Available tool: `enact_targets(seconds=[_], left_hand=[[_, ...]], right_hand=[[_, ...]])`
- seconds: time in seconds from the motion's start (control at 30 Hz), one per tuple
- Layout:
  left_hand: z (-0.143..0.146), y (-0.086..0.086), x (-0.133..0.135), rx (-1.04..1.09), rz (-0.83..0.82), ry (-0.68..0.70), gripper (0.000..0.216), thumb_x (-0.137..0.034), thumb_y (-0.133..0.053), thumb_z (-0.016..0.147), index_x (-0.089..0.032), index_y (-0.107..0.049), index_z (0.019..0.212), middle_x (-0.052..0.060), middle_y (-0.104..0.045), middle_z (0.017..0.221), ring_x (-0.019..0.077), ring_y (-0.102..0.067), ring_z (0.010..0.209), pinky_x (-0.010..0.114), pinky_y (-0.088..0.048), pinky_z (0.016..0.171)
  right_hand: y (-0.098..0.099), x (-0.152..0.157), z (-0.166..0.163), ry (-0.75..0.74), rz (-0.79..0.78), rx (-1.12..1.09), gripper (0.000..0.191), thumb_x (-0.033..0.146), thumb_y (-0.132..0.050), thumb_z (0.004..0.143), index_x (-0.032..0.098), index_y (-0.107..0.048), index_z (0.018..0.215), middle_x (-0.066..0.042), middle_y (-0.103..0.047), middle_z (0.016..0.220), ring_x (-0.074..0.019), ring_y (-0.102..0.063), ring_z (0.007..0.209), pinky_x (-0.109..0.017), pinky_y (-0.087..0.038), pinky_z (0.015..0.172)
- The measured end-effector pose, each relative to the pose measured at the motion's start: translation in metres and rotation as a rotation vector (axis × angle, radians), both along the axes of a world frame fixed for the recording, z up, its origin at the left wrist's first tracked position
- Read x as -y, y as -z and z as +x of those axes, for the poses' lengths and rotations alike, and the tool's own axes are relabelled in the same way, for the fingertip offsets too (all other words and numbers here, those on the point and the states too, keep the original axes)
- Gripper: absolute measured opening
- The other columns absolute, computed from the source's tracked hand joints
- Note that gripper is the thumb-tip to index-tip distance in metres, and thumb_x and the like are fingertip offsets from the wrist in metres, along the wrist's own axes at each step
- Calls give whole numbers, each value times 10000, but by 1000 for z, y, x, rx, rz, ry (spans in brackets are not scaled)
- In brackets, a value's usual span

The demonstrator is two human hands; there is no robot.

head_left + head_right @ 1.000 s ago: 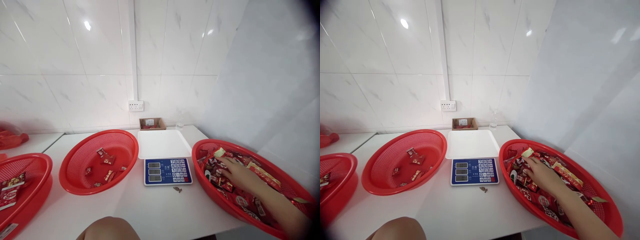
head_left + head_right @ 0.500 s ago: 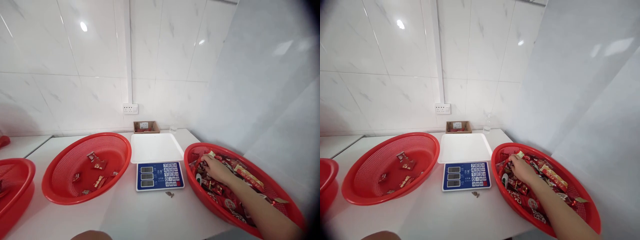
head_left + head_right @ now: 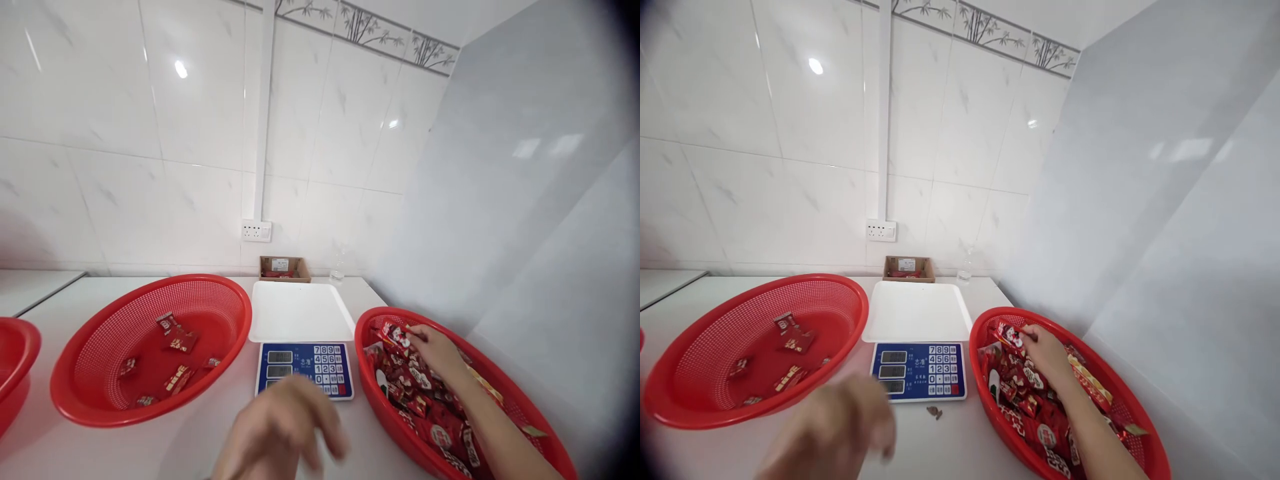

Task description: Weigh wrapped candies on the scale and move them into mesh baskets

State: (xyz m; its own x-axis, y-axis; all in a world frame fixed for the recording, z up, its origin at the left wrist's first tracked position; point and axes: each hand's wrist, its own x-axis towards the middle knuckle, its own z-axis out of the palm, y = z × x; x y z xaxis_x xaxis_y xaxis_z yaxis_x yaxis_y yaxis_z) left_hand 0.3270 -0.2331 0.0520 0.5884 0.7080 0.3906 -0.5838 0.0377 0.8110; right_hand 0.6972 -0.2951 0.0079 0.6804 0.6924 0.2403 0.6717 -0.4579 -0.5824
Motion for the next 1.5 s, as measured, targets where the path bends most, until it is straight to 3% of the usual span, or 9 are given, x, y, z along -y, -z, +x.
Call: enact_targets(seconds=[0.1, 0.17, 0.3, 0.4, 0.53, 0.8, 0.97, 1.23, 1.5], left_hand=[[35, -2, -15, -170, -24, 86, 254, -492, -612, 768, -244, -631, 818, 45, -603, 929, 182, -540, 783, 343, -452, 740], [56, 6, -26, -310, -48, 83, 319, -468, -633, 765, -233, -603, 978, 56, -575, 1024, 192, -531, 872, 352, -441, 798], [80, 29, -45, -303, -128, 40, 577, -463, -729, 670, -222, -533, 1155, 111, -506, 1228, 246, -481, 1098, 361, -395, 893], [82, 38, -55, -159, -225, 94, 584, -515, -735, 636, -181, -551, 1079, 98, -588, 1095, 222, -552, 965, 332, -434, 802], [72, 43, -67, -151, -313, 10, 508, -546, -733, 612, -150, -580, 891, 18, -612, 787, 147, -551, 721, 262, -422, 656], [55, 60, -81, -164, -240, -154, 429, -527, -695, 674, -141, -562, 806, -15, -568, 696, 101, -488, 628, 234, -397, 611], [52, 69, -79, -230, -215, -39, 450, -527, -725, 631, -142, -550, 785, -13, -567, 685, 108, -497, 613, 246, -411, 609], [52, 72, -84, -302, -138, -124, 467, -608, -584, 724, -147, -508, 695, -23, -517, 643, 94, -450, 588, 218, -364, 555], [43, 67, -81, -466, -99, 30, 546, -667, -560, 695, -144, -560, 854, 23, -559, 785, 143, -526, 698, 246, -444, 557]], right_hand=[[-18, -1, -28, -4, 462, -528, 206, 380, -669, 638, 206, -624, 738, 7, -630, 652, -179, -601, 600, -290, -490, 541], [-26, -5, -58, -37, 648, -799, 277, 348, -786, 522, 202, -628, 697, 18, -623, 650, -152, -594, 585, -247, -487, 507], [-24, -20, -122, -86, 742, -1103, 329, 285, -855, 453, 209, -632, 683, 34, -622, 636, -114, -566, 535, -200, -474, 458], [-9, -32, -156, -140, 699, -1236, 324, 297, -862, 477, 213, -648, 704, 38, -630, 644, -102, -560, 543, -187, -477, 476], [9, -41, -179, -196, 652, -1280, 332, 367, -870, 473, 211, -654, 671, 49, -610, 608, -95, -545, 556, -173, -470, 494], [29, -49, -197, -196, 553, -1134, 383, 482, -833, 497, 205, -665, 703, 24, -637, 666, -124, -569, 621, -189, -469, 507], [29, -51, -205, -306, 485, -1146, 436, 527, -752, 613, 236, -667, 926, -28, -691, 926, -214, -636, 818, -277, -538, 567], [16, -53, -210, -171, 549, -1332, 429, 419, -850, 493, 205, -706, 837, -34, -726, 826, -259, -661, 855, -329, -574, 669], [20, -49, -198, -174, 621, -1314, 445, 423, -839, 533, 198, -707, 894, -56, -722, 908, -266, -653, 898, -356, -576, 719]])
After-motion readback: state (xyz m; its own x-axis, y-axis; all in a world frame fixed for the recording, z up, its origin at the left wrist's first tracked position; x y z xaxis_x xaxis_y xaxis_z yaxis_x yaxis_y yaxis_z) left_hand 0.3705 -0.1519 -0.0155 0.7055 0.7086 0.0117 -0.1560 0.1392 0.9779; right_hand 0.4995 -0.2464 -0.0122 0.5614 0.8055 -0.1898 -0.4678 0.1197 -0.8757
